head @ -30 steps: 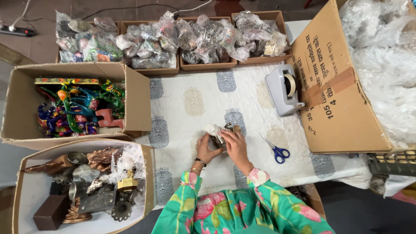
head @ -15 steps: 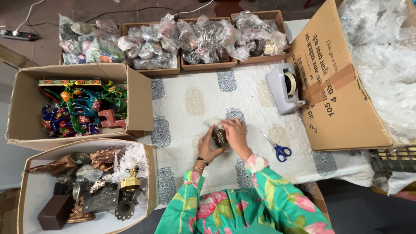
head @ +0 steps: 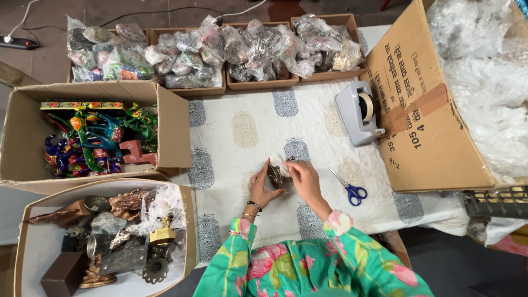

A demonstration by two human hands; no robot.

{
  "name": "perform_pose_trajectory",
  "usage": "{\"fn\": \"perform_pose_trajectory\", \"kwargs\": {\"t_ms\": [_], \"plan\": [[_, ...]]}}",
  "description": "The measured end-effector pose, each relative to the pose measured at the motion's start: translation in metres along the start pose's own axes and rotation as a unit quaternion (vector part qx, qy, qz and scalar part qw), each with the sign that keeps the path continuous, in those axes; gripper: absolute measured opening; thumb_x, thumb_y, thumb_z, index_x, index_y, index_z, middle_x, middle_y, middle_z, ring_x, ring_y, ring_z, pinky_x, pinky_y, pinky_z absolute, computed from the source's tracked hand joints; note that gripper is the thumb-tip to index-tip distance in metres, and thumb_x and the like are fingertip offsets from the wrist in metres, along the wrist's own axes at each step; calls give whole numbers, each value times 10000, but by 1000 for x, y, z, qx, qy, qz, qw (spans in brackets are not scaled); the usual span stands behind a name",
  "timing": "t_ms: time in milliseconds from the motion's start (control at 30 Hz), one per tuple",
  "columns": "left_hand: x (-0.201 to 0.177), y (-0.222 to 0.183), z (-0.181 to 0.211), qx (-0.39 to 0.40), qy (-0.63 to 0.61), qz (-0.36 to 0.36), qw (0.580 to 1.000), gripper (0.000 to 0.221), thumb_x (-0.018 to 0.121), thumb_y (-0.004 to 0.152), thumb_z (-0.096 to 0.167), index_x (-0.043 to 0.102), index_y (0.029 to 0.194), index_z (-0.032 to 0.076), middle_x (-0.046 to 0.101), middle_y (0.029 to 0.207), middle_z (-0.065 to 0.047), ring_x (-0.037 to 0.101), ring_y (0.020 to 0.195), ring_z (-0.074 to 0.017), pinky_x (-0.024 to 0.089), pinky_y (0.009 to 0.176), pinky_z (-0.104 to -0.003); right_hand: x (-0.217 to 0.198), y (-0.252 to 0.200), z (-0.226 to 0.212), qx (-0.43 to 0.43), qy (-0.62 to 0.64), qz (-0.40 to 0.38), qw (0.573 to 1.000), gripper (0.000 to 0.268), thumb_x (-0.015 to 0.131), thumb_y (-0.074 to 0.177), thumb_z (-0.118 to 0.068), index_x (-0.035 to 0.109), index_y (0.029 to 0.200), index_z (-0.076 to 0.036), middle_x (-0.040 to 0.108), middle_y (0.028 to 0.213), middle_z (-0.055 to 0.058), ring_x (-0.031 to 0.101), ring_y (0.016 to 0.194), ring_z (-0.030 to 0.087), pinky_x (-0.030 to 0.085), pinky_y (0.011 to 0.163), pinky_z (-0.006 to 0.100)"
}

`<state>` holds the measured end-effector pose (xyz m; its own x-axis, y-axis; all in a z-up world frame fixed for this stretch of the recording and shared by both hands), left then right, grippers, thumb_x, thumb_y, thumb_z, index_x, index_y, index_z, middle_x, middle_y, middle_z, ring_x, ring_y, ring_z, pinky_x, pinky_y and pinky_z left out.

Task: The person unwraps bubble wrap from decorative figurines, wipes a figurine with a cloth, and places bubble-wrapped items into a cardboard box, pressing bubble wrap around them. They handle items one at a time from trays on the table.

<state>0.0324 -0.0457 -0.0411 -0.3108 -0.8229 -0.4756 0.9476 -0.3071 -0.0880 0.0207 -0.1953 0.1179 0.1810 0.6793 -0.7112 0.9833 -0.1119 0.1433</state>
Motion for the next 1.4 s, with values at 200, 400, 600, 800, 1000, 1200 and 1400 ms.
{"fn": "perform_pose_trajectory", "kwargs": {"t_ms": [200,400,600,800,1000,1200,1400], "plan": [[46,4,-83,10,30,28,999,1210,978,605,510,327,1541,105,543,1420,-150,426,1335,-371,310,1120,-485,47,-5,-13,-38,61,-4,997,265,655,931,-50,753,1170,-111,730,1027,67,664,911,262,531,811,382],[10,-1,-22,-2,-16,19,1000,1077,936,590,422,451,1530,220,665,1364,-59,522,1270,-325,366,1130,-415,23,-56,-18,-125,14,51,991,350,679,882,25,745,1205,-94,709,1133,78,652,1000,292,533,861,400],[-3,1,1,52,-46,22,997,1206,933,599,347,314,1628,228,623,1441,-32,567,1282,-271,339,1134,-423,19,-73,-11,-149,9,33,988,403,672,835,68,738,1204,-83,715,1184,68,661,1010,277,566,872,380],[-5,-4,3,32,-27,10,999,1303,976,527,333,276,1624,265,589,1469,-68,499,1294,-314,338,1143,-436,15,-81,33,-151,-89,17,984,360,669,787,83,740,1112,-53,726,1184,51,667,985,276,575,850,365],[-2,-6,1,21,-4,-8,1000,1335,997,550,392,225,1632,265,585,1461,-90,472,1305,-328,319,1134,-476,9,-79,63,-9,-86,100,991,298,675,862,49,769,1100,-103,747,1176,7,683,947,234,566,830,342],[-3,2,0,23,-1,-10,1000,1325,984,555,387,222,1632,268,576,1456,-89,473,1303,-325,338,1136,-476,-2,-62,23,-88,-59,143,984,316,686,856,37,745,1158,-35,724,1176,77,671,963,261,565,817,358],[-1,-2,0,7,-1,-13,1000,1320,991,560,385,225,1628,270,560,1472,-92,455,1311,-336,327,1137,-484,3,-76,104,-9,-110,113,988,233,701,864,21,761,1084,-32,738,1090,69,680,917,246,574,797,364]]}}
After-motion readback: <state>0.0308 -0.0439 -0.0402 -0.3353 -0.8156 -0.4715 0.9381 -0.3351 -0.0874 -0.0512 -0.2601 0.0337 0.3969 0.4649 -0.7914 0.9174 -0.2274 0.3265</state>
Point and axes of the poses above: each hand's wrist, its own y-axis towards the middle knuckle, its own x-axis out of the palm, z = x × y, the point moved 10 cm from there along y, towards the middle knuckle
